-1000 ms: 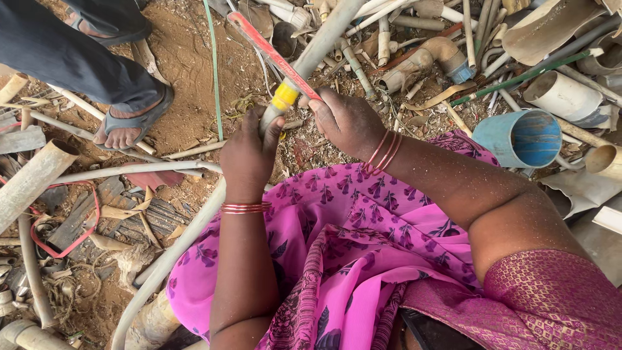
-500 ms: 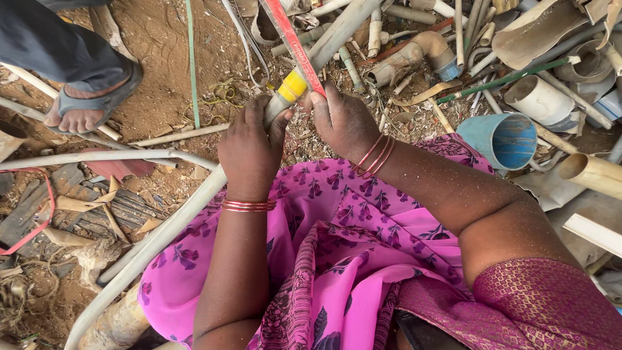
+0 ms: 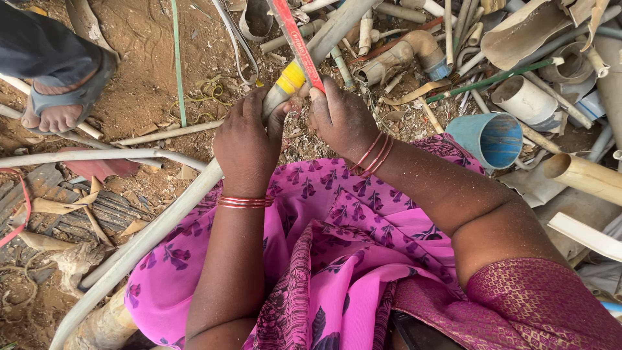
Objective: The person sits on the ground and uses a small hacksaw to cut into a white pipe near a section marked with yellow tape. They also use a blue-handled tool to scrape and file the surface of the pipe.
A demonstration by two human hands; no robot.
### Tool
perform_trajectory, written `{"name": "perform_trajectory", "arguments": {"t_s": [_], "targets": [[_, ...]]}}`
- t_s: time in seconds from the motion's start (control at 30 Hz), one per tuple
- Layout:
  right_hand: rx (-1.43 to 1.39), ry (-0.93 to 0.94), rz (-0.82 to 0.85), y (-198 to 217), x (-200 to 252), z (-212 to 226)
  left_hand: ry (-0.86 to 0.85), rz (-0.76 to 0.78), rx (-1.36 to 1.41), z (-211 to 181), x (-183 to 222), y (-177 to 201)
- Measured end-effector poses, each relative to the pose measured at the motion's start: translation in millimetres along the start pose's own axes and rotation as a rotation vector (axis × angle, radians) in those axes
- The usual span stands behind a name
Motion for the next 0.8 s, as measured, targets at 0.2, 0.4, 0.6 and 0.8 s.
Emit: {"name": "perform_trajectory", "arguments": {"t_s": [0.2, 0.4, 0.6, 0.8], "targets": [[0.16, 0.004, -0.067, -15.7, 2.2, -21.7, 0.01, 0.005, -0.011, 3.2, 3.3, -4.5], [0.098, -0.277, 0.084, -54.5, 12.9, -49.1, 0.03, 0.002, -0.034, 16.7, 0.2, -6.9], [0.025, 0.023, 0.011, -60.3, 31.5, -9.9, 0.011, -0.093, -0.07, 24.9, -7.6, 17.1], [0.104, 0.115, -0.184, -30.4, 0.5, -8.8, -0.031, -0.028, -0.064, 5.1, 1.4, -5.3]]}}
Point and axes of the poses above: each hand's wrist, its own x-axis away from the middle knuckle, its own y-axis out of the back of the hand, z = x × y, the point moved 10 cm from there along -x, towards the middle knuckle, and after that the axes turned 1 degree about -x, right-handed, at the moved point
